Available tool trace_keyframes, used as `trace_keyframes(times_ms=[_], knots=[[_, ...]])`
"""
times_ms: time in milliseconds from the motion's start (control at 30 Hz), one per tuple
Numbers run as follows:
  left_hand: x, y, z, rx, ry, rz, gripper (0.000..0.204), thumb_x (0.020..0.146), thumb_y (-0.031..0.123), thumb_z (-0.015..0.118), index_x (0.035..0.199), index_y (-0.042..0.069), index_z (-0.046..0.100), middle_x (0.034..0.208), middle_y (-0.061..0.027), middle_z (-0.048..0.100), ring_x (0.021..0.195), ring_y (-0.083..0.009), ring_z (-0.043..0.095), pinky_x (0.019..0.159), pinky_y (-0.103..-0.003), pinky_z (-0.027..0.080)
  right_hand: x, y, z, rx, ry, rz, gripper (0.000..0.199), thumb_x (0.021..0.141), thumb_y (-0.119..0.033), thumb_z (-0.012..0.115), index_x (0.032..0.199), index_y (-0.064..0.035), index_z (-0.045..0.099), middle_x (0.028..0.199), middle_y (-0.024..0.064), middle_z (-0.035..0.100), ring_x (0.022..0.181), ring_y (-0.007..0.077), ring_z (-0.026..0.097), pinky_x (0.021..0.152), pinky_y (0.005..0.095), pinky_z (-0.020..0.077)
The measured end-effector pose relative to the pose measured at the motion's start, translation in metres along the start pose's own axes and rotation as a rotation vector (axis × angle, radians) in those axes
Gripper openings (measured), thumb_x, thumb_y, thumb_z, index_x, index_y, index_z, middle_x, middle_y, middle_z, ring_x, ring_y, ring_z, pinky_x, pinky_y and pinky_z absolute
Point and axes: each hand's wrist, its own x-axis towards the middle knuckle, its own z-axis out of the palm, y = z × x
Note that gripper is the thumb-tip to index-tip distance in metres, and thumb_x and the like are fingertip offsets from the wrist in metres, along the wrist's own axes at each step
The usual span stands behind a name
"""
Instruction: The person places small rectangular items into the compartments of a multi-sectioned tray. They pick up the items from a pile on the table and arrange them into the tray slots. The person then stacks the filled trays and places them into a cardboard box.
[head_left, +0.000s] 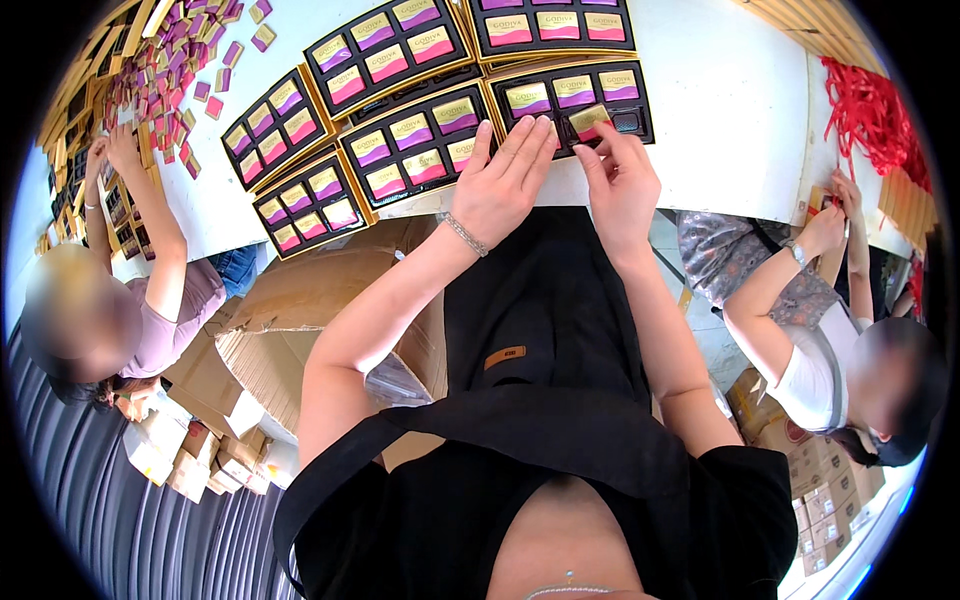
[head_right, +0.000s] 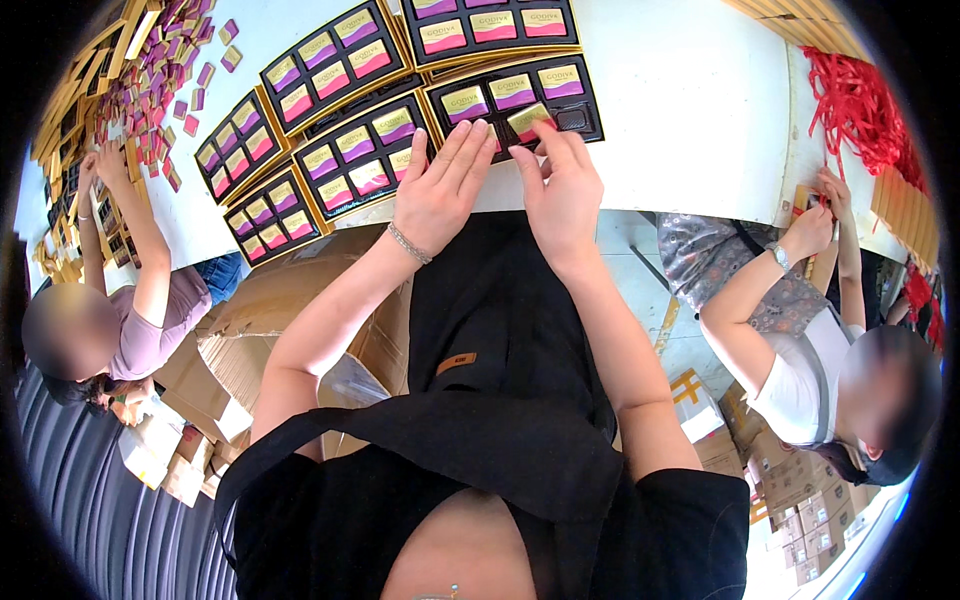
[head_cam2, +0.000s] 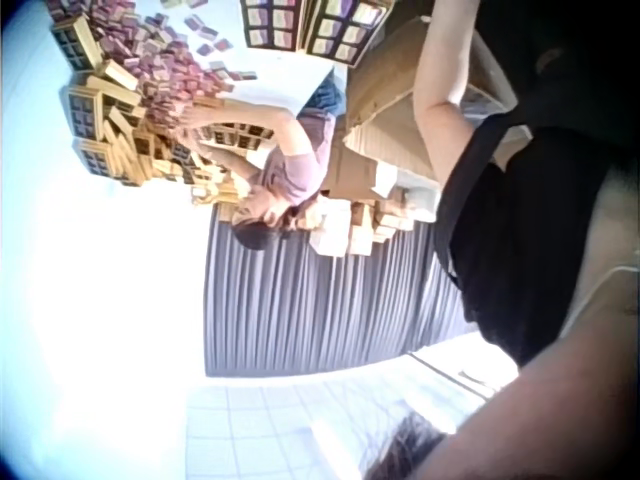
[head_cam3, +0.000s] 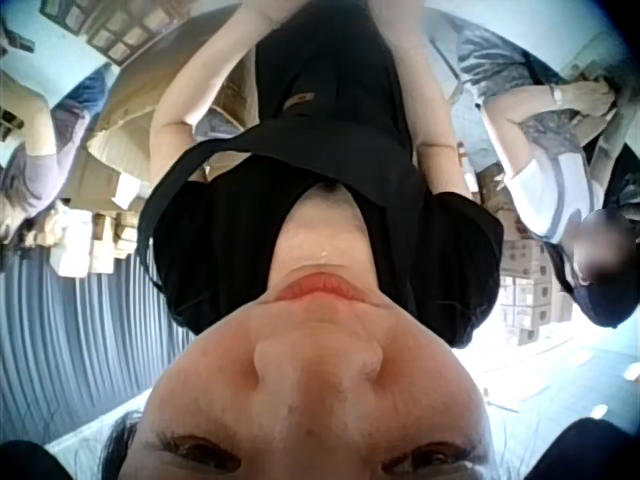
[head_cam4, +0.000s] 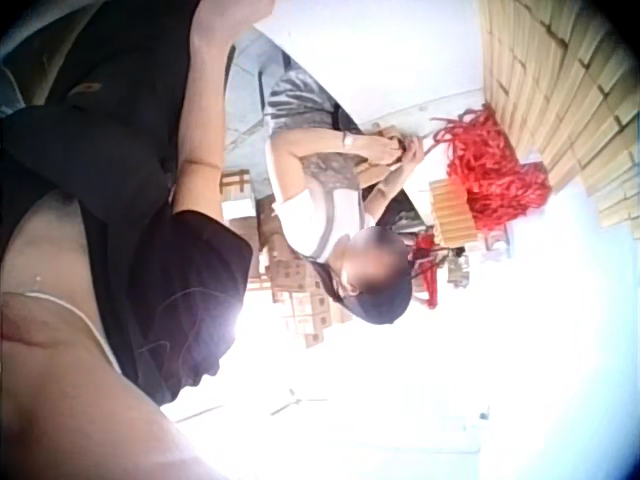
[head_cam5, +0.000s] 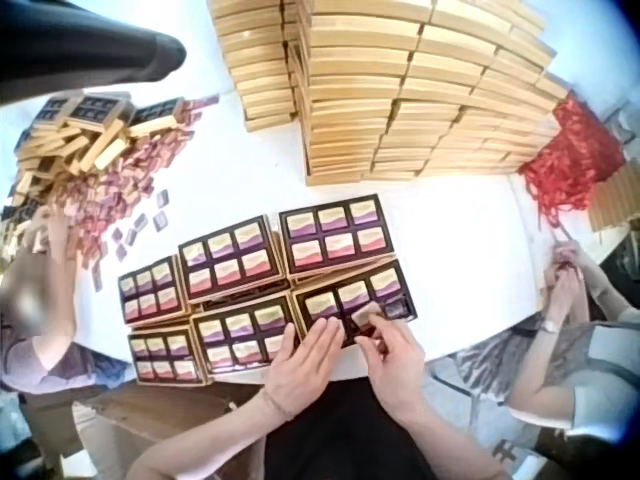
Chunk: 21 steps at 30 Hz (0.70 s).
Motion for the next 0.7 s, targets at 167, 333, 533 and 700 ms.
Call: trace_keyframes(times_ms=[167, 333, 533, 700], knots=[[-0.005, -0.004, -0.011, -0.054, -0.043, -0.042, 0.054, 0.085, 0.019, 0.059, 0.136, 0.005, 0.052, 0.145, -0.0117, 0.050, 0.136, -0.0248, 0.046, 0.114, -0.062, 0.018, -0.007, 0.006, -0.008, -0.290, -0.012, -0.423, 0.032, 0.082, -0.004, 0.069, 0.114, -0.0034, 0.067, 0.105, 0.0121, 0.065, 0.092, 0.0279, 0.064, 0.081, 0.0379, 0.0517], [0.031, -0.106, -0.054, 0.122, 0.137, -0.357, 0.056, 0.084, 0.020, 0.066, 0.136, 0.005, 0.050, 0.137, -0.0129, 0.055, 0.124, -0.0281, 0.054, 0.107, -0.064, 0.027, 0.002, 0.022, -0.023, -0.715, -0.303, -0.489, 0.075, 0.080, -0.028, 0.073, 0.143, -0.0032, 0.043, 0.152, 0.0113, 0.039, 0.144, 0.0282, 0.031, 0.118, 0.0520, 0.0166], [0.004, -0.357, -0.011, 0.201, 0.222, -0.945, 0.044, 0.080, 0.033, 0.074, 0.117, 0.008, 0.068, 0.107, -0.0143, 0.070, 0.094, -0.0286, 0.068, 0.089, -0.039, 0.052, -0.003, 0.029, -0.010, -0.805, -0.312, -0.528, 0.074, 0.084, -0.034, 0.068, 0.146, -0.0040, 0.040, 0.154, 0.0099, 0.037, 0.146, 0.0279, 0.028, 0.118, 0.0573, 0.0093], [-0.013, -0.419, -0.007, 0.112, 0.311, -1.095, 0.051, 0.072, 0.040, 0.079, 0.112, 0.010, 0.071, 0.101, -0.0109, 0.072, 0.093, -0.0266, 0.069, 0.086, -0.039, 0.053, 0.006, 0.044, -0.012, -0.790, -0.278, -0.597, 0.064, 0.089, -0.030, 0.064, 0.144, -0.0058, 0.044, 0.151, 0.0094, 0.042, 0.144, 0.0285, 0.032, 0.117, 0.0598, 0.0095]])
